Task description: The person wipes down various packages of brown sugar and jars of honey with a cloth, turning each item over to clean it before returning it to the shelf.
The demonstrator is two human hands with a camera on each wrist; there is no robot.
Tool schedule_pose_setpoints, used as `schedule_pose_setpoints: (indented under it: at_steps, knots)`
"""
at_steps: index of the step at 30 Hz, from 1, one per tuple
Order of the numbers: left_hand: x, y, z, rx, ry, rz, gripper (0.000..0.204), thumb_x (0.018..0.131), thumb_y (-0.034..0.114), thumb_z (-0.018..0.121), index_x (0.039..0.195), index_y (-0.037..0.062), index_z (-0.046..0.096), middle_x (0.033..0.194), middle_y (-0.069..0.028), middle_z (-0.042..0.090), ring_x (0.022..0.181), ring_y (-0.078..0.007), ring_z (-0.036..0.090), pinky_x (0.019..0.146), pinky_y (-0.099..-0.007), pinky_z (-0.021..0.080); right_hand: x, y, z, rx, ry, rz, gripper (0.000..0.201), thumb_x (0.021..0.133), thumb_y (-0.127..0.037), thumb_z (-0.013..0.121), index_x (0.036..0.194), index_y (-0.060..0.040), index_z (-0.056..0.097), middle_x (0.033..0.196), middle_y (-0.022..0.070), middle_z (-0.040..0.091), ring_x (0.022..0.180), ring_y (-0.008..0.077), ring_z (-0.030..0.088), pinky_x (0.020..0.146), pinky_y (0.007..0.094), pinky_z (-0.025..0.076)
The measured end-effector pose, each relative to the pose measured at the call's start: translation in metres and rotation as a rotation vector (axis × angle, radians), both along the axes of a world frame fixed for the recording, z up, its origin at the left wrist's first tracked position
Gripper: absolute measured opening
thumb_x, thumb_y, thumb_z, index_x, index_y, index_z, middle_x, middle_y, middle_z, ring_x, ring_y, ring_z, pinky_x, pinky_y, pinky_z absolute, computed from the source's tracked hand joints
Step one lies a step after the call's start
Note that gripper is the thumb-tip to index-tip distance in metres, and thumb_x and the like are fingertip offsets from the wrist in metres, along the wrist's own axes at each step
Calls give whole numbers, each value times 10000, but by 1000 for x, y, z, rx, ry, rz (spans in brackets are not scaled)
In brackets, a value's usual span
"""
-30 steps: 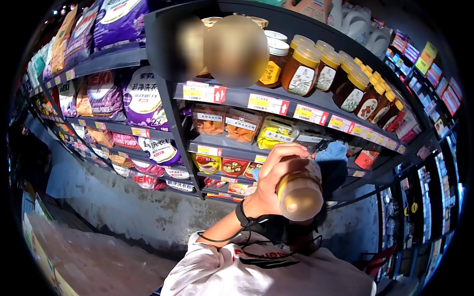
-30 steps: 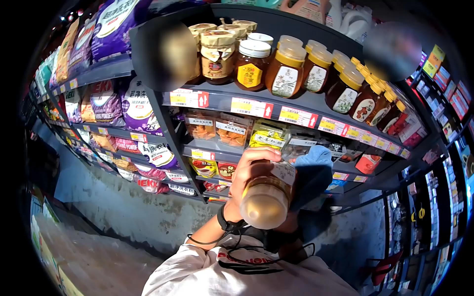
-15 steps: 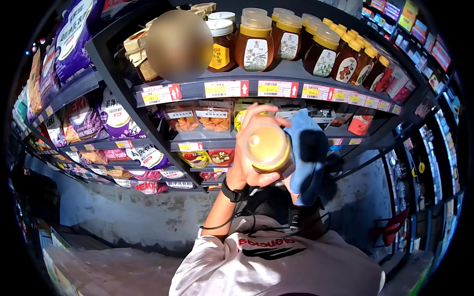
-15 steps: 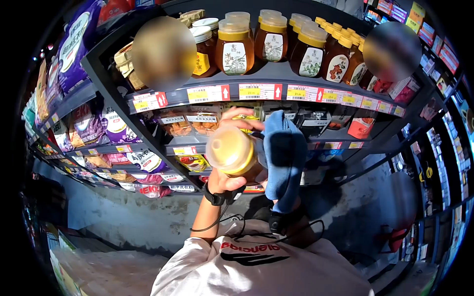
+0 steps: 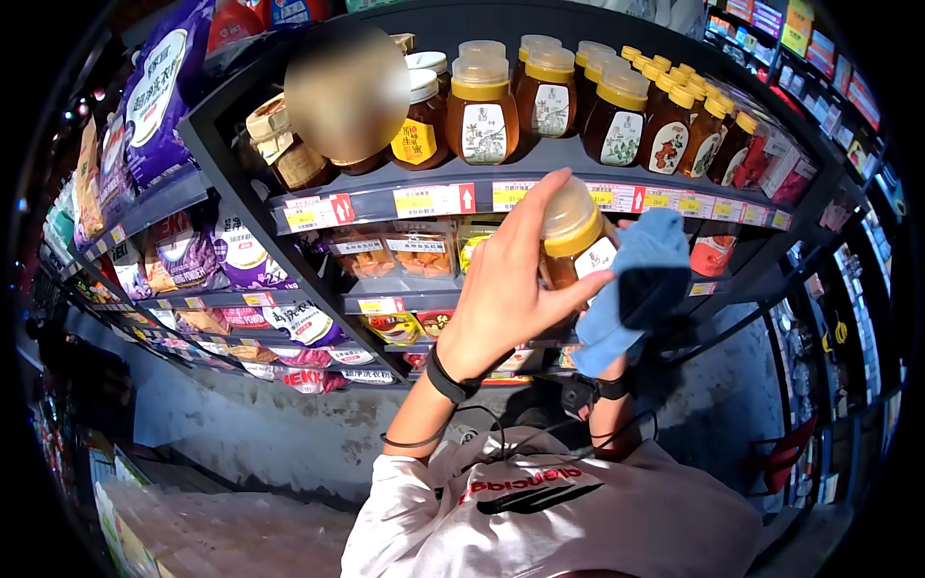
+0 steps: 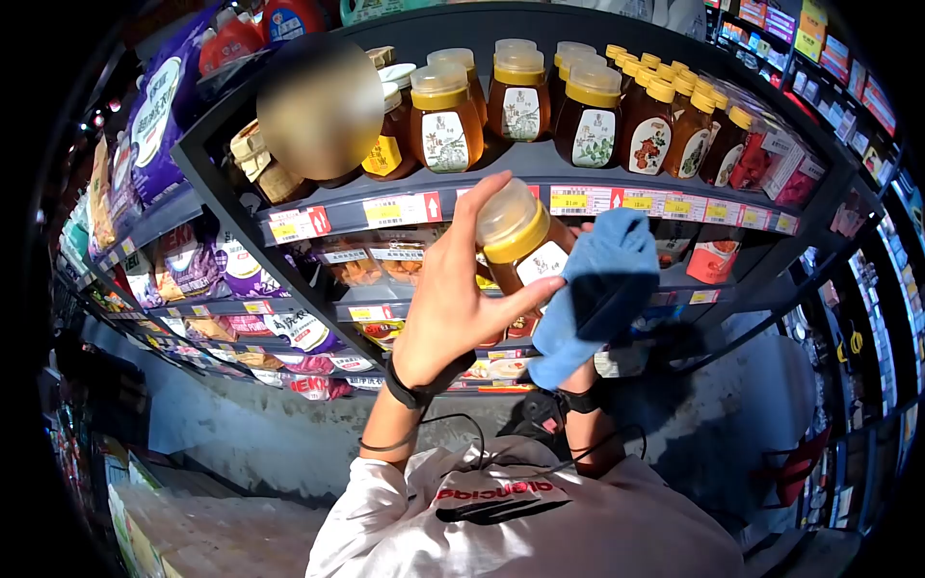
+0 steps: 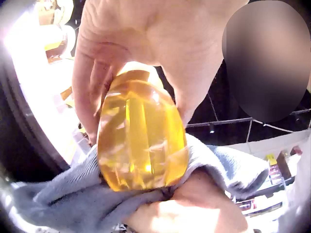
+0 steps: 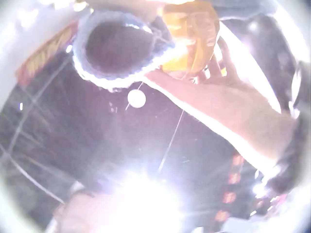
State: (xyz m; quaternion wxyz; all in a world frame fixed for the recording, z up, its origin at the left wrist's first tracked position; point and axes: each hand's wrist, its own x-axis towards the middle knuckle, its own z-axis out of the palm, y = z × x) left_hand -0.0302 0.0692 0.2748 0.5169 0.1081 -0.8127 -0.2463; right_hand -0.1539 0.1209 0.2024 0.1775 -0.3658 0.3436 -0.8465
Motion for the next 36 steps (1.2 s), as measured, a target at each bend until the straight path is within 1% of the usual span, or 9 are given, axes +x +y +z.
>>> schedule_pose_setpoints:
  at_steps: [8,12,15,16,19,23,28,30,36]
  knots:
    - [-20,-47,65,-380,54,-125,843,661,268,891,1369,60,482,1303,-159,594,1197,-283,599,1004,-385,477,-46,-7,23,-201,-47,454,360,993,-233,488,1276,-10,482,1175,137,568,1109,266,573,995,395,465]
    - [-27,-75,100,-494,-17,-120,716,745,178,843,1369,98,501,1124,-107,653,789,-142,645,639,-279,525,-55,-3,15,-237,-62,507,334,1003,-206,473,1266,0,475,1153,141,573,1099,247,586,988,381,479]
    - [-30,-88,107,-377,-169,-181,689,764,165,827,1371,134,502,1047,-100,665,696,-138,629,616,-286,510,-71,7,6,-165,-209,650,388,1004,-336,409,1200,-14,501,1070,163,559,960,287,536,926,408,459]
    - [-33,-94,106,-376,-174,-218,670,775,146,814,1367,144,499,975,-99,665,619,-143,604,586,-289,488,-76,11,6,-26,-194,448,398,995,-347,422,1180,-3,501,1008,166,551,936,286,526,905,411,455]
    - [-36,-105,102,-378,-331,-127,672,768,160,817,1360,141,499,939,-110,661,574,-158,599,553,-295,469,-88,21,5,-94,-311,426,411,988,-362,437,1162,4,507,968,169,563,915,285,528,891,399,450]
    - [-43,-110,97,-580,-349,36,670,755,233,818,1349,175,511,1003,-142,631,741,-253,611,624,-364,476,-94,32,4,-76,-319,380,391,979,-350,462,1123,8,520,914,165,584,869,285,526,873,387,441]
    - [-47,-116,98,-863,-321,289,668,765,485,755,1319,173,547,1136,-89,620,1162,-293,495,1002,-509,327,-94,39,-24,-229,-162,351,435,988,-346,463,1225,17,498,1048,159,573,950,280,555,917,391,442]
    - [-47,-123,99,-928,-316,376,655,771,488,749,1309,171,554,1152,-81,617,1187,-288,490,1038,-511,314,-74,46,-18,6,208,-148,498,971,-341,534,1312,12,454,1165,161,547,1043,266,558,958,387,454]
    - [-39,-128,91,-976,-323,465,628,822,462,710,1322,122,542,1260,-83,576,1268,-286,468,1141,-544,224,-67,43,-33,-6,272,-80,751,829,-417,760,1357,-2,423,1206,121,556,1096,239,565,1020,371,452]
